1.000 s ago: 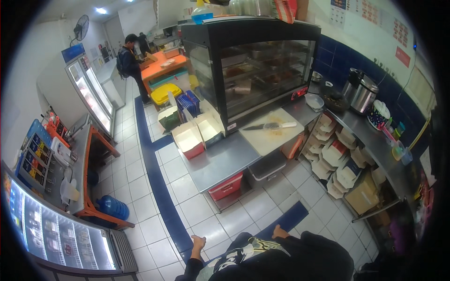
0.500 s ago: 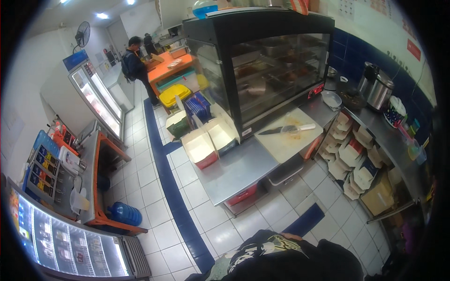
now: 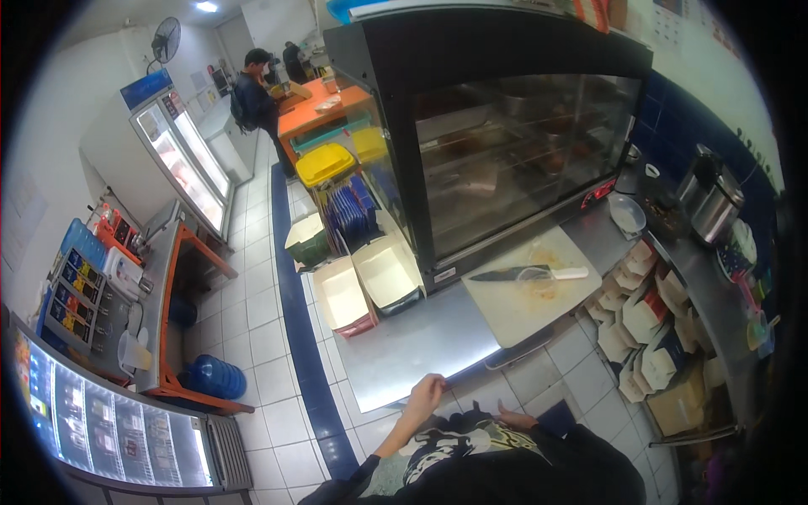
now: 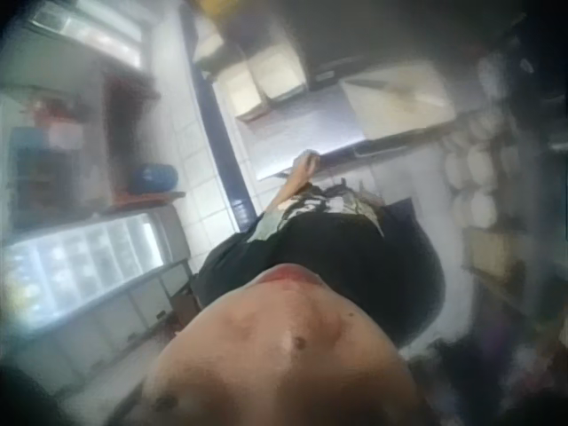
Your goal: The person organizes food containers on a table, moves between stations to collect items from bins, and uses scissors to cut open plastic sauce packets over a container.
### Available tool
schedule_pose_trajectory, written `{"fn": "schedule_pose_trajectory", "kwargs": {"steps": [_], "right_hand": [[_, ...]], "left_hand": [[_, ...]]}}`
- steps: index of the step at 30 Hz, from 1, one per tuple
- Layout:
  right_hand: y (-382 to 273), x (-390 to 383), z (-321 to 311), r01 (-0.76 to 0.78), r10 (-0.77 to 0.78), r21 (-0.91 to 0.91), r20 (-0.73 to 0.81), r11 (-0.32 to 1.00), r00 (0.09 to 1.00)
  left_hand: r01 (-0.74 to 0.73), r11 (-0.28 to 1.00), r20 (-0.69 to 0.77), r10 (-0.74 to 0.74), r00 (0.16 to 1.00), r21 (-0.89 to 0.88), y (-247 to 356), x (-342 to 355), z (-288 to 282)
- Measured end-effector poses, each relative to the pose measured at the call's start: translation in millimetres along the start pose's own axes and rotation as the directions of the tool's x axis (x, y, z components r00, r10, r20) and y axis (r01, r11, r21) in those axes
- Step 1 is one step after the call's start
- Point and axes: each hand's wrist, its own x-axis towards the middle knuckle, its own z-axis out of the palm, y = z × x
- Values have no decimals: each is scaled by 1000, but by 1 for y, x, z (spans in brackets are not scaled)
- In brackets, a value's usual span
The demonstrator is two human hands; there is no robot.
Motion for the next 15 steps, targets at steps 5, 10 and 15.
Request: {"fn": "schedule_pose_trajectory", "kwargs": {"steps": [5,10,15], "right_hand": [[-74,5,10,363,-382,184,79,914,921],[-152,-38,26,441,-457,285,-11,851,889],[-237,-79,30,475,-466,213,-96,854,880]], "left_hand": [[-160,950,-117,197,973,270,5,48,-10],[-188,934,-3,198,980,305,-11,82,-15],[-90,885,65,67,996,456,-13,97,-13]]}}
